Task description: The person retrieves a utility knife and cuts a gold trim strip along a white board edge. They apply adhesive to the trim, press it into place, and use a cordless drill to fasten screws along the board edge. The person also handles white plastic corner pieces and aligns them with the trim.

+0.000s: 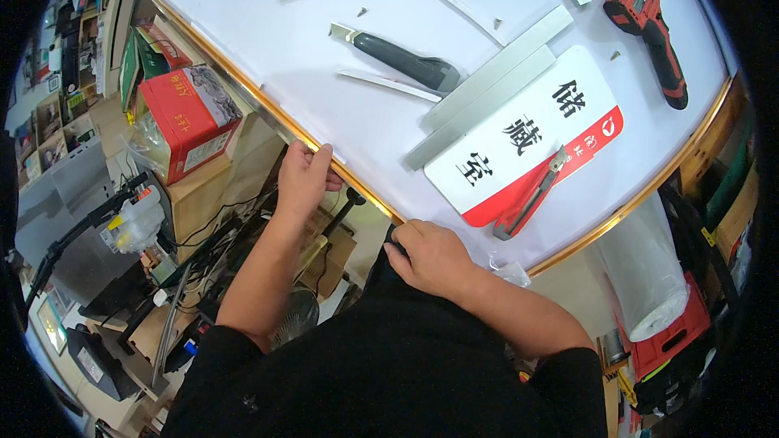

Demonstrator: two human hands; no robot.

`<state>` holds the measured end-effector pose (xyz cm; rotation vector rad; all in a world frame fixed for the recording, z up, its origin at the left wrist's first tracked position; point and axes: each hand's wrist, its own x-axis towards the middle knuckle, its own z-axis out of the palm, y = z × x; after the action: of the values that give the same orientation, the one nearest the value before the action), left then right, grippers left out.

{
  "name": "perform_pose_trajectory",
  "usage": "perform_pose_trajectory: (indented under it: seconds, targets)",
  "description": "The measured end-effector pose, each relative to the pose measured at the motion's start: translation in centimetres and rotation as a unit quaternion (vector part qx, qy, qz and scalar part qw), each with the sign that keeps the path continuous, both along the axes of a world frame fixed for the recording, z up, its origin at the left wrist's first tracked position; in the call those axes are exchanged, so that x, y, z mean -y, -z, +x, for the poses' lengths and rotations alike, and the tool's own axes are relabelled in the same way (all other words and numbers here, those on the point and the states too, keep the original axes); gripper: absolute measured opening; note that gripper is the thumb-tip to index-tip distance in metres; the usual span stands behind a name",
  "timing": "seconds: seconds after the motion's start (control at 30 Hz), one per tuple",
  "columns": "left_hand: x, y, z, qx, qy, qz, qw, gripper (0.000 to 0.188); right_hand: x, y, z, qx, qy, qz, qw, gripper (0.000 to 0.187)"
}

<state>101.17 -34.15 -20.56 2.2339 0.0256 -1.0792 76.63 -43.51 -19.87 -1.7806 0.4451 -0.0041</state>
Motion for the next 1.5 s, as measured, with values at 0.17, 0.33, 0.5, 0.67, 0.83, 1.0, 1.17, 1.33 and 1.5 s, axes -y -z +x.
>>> perform_pose_trajectory:
  seconds: [0.17,0.33,0.5,0.67,0.83,1.0,1.17,1.33,1.5]
  targets:
    - [1.3,-0.8,0.4,-0.027,0.038,0.070,0.996,0.035,0.6,1.0,-0.5,0.008,0.012,0.015,1.000,0.017]
    - [2.1,-0.9,-0.1,-0.006,0.022,0.070,0.997,0.031,1.2,1.1,0.4,-0.047,-0.005,0.027,0.999,0.027]
    - [1.5,-0.7,-0.1,-0.009,0.017,0.063,0.998,0.030,1.6,0.5,1.7,-0.100,-0.037,0.048,0.993,0.046]
    - [0.5,0.8,0.0,0.037,0.071,0.034,0.996,0.026,3.3,0.7,6.4,0.048,0.042,-0.047,0.997,0.067]
    - [0.2,2.1,-0.6,0.147,0.124,0.001,0.981,0.034,4.7,2.2,15.1,0.007,-0.031,0.189,0.981,0.078]
    - [-0.5,3.8,-1.7,0.172,0.204,-0.005,0.964,0.039,3.1,2.7,20.0,-0.022,-0.019,0.222,0.975,0.080]
    - [-0.5,5.8,-1.7,0.174,0.194,0.012,0.965,0.042,3.0,2.2,21.4,-0.048,-0.043,0.204,0.977,0.086]
    - [-1.1,6.6,-1.7,0.168,0.153,-0.080,0.970,0.038,2.8,1.8,20.9,-0.049,-0.051,0.165,0.984,0.087]
    - [-0.9,5.2,-1.3,0.191,0.167,-0.069,0.965,0.042,3.4,3.1,19.9,-0.011,-0.067,0.208,0.976,0.087]
